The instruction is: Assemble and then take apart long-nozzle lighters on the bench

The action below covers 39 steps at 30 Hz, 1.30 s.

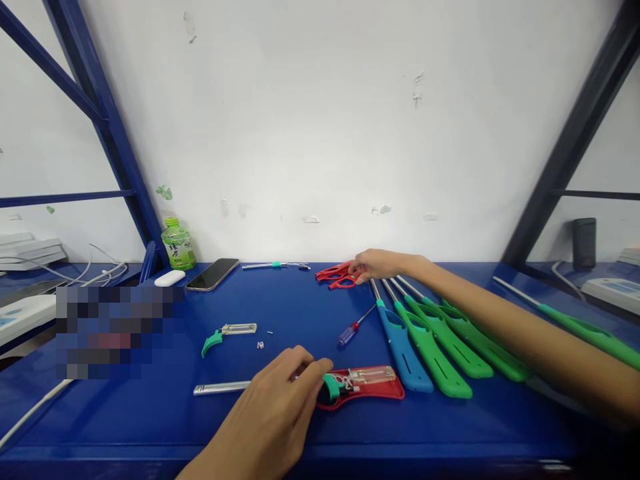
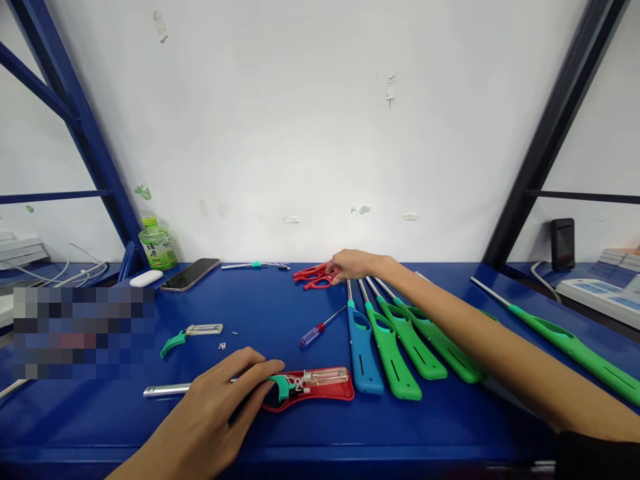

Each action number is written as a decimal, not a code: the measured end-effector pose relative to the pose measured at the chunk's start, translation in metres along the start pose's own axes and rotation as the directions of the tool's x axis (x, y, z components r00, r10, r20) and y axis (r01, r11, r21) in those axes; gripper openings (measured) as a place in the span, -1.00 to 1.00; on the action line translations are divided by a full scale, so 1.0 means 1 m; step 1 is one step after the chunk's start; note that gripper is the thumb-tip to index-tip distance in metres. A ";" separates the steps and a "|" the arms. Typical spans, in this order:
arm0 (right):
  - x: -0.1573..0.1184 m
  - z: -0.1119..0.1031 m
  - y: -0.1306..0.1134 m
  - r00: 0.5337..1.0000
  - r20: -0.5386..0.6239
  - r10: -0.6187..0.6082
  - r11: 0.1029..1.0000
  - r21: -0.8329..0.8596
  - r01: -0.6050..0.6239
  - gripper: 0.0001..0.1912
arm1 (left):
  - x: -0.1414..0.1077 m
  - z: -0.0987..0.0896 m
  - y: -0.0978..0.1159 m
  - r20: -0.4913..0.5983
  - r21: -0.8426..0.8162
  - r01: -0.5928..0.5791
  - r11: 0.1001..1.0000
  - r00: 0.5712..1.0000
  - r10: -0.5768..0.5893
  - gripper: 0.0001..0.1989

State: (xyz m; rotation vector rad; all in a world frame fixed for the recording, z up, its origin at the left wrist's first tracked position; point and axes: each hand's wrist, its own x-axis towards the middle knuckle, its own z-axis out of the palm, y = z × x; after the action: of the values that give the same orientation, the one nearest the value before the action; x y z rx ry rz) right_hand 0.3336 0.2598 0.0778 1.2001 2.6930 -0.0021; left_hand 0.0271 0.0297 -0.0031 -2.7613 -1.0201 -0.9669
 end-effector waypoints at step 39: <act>0.007 -0.001 -0.055 0.985 0.120 -0.124 0.956 0.280 0.087 -0.63 | 0.003 -0.006 0.005 0.054 0.006 0.013 1.000 0.998 -0.013 -0.68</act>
State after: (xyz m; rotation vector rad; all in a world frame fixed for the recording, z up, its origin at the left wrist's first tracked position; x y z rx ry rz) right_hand 0.2881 0.2282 0.0729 1.0764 2.6942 -0.4700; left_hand 0.0287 0.0262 0.0044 -2.7942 -1.0476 -0.8934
